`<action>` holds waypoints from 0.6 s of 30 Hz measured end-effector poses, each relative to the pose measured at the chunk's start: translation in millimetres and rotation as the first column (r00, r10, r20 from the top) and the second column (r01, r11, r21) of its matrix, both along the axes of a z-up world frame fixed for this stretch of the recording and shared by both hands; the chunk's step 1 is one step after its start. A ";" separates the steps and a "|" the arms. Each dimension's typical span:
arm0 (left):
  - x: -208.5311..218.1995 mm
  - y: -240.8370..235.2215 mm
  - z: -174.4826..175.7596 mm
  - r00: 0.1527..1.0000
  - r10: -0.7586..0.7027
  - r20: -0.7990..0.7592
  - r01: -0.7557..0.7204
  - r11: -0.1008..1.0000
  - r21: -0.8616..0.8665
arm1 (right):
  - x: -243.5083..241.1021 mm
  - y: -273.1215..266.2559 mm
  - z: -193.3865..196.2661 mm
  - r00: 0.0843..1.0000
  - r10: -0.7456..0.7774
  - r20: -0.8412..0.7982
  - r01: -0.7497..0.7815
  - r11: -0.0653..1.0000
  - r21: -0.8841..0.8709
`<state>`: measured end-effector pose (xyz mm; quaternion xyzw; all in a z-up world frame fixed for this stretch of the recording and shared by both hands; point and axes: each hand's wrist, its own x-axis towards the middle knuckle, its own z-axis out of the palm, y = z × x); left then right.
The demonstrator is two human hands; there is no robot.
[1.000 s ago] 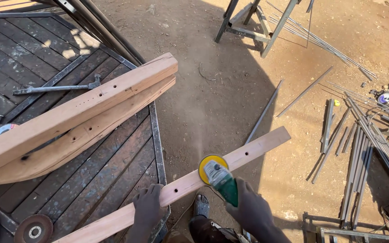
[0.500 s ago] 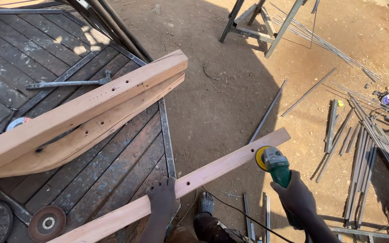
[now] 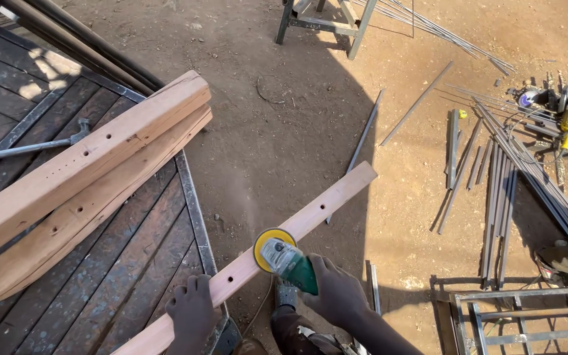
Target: Sanding a curved wooden piece using an angle grinder
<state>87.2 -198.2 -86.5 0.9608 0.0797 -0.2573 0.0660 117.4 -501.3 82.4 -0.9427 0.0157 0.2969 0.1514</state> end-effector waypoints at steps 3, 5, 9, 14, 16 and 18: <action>-1.2 2.5 -5.7 0.999 -0.009 -0.037 0.010 1.000 0.019 | 21.9 -41.0 3.4 0.975 -0.221 -0.005 0.221 0.975 -0.020; 1.1 1.2 -6.9 0.999 -0.007 -0.049 0.010 0.999 0.052 | 39.2 -79.4 -5.1 0.964 -0.266 0.026 0.267 0.962 -0.055; -2.1 2.6 -16.4 0.997 -0.031 -0.071 0.040 0.990 0.133 | 78.9 -143.4 -8.0 0.897 -0.428 0.112 0.439 0.892 -0.109; 2.3 5.5 -26.1 0.990 0.003 -0.138 0.015 0.991 0.132 | 130.2 -201.1 -2.9 0.818 -0.561 0.127 0.573 0.815 -0.087; 1.2 2.8 -21.8 0.978 0.011 -0.207 0.019 0.990 0.140 | 140.7 -222.2 -5.4 0.781 -0.614 0.111 0.623 0.777 -0.087; -0.7 0.2 -24.8 0.986 0.055 -0.157 -0.016 0.972 0.236 | 151.0 -239.5 -8.3 0.696 -0.710 0.107 0.715 0.700 -0.009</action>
